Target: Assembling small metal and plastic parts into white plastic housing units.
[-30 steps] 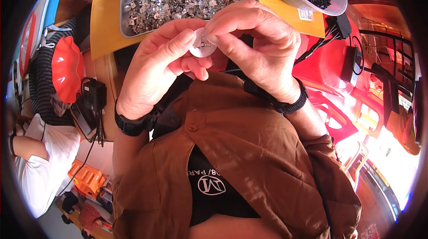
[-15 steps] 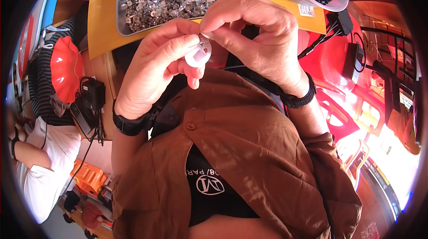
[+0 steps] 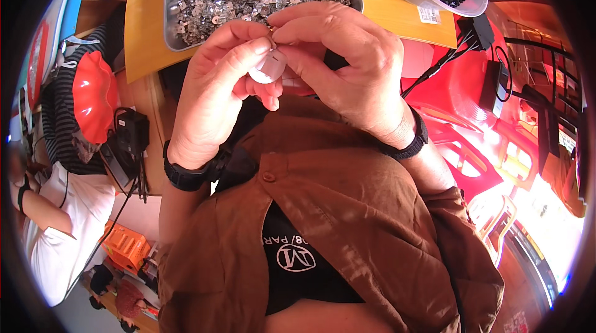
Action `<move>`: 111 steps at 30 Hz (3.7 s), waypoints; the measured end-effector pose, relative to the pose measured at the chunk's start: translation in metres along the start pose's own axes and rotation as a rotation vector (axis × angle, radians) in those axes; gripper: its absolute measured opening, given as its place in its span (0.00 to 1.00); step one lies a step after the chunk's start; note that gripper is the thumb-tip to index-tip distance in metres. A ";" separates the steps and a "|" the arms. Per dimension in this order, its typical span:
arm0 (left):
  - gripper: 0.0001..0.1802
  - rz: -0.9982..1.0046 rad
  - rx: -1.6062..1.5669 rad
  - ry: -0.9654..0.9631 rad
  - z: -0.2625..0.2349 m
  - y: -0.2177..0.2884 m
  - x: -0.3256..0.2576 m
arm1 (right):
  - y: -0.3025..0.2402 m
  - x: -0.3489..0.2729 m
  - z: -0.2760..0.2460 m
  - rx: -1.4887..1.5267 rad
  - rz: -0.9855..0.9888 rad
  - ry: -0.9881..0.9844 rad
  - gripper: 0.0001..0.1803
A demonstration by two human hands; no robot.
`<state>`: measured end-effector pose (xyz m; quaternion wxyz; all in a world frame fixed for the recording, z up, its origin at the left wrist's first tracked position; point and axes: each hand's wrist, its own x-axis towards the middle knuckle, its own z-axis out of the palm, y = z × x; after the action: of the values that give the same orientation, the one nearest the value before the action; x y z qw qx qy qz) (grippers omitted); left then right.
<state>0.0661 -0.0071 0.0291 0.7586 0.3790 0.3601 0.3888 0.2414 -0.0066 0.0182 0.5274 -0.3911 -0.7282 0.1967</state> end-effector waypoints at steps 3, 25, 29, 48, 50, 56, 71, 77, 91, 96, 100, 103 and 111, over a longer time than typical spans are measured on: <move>0.11 0.058 0.045 0.019 0.003 -0.002 -0.001 | 0.003 -0.002 0.001 -0.022 -0.035 0.034 0.11; 0.17 0.046 0.057 0.059 0.008 -0.007 0.001 | 0.000 -0.006 -0.004 0.181 0.205 0.088 0.07; 0.20 0.007 -0.129 -0.030 0.007 -0.008 0.002 | 0.000 -0.010 -0.008 0.181 0.204 0.108 0.06; 0.16 0.189 0.036 -0.012 0.006 -0.012 0.001 | -0.008 -0.012 -0.018 -0.018 0.079 0.043 0.10; 0.16 0.187 0.027 0.001 0.009 -0.012 0.002 | -0.007 -0.012 -0.017 -0.024 0.067 0.036 0.10; 0.15 0.211 0.044 0.006 0.003 -0.013 0.002 | -0.005 -0.012 -0.013 -0.033 0.045 0.020 0.10; 0.16 0.304 0.097 -0.017 0.004 -0.017 0.003 | -0.009 -0.014 -0.013 0.045 0.161 -0.002 0.08; 0.22 0.219 0.110 -0.058 0.008 -0.016 0.003 | -0.009 -0.015 -0.017 0.158 0.297 -0.024 0.07; 0.22 0.035 0.086 -0.237 -0.001 -0.015 -0.002 | -0.001 -0.017 -0.027 0.120 0.001 -0.007 0.14; 0.22 0.010 0.030 -0.200 0.007 -0.013 -0.002 | 0.003 -0.023 -0.029 -0.014 -0.064 -0.019 0.15; 0.22 0.021 0.066 -0.180 0.004 -0.017 -0.001 | 0.006 -0.025 -0.025 -0.059 -0.084 -0.001 0.16; 0.22 0.037 0.075 -0.176 0.003 -0.016 -0.002 | 0.009 -0.022 -0.014 -0.121 -0.246 0.161 0.10; 0.22 0.051 0.117 -0.085 0.011 -0.017 -0.002 | 0.011 -0.019 -0.023 -0.238 -0.318 0.050 0.15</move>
<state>0.0801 -0.0189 0.0202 0.7397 0.4479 0.3399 0.3698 0.2691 -0.0172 0.0069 0.5198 -0.3353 -0.7856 0.0138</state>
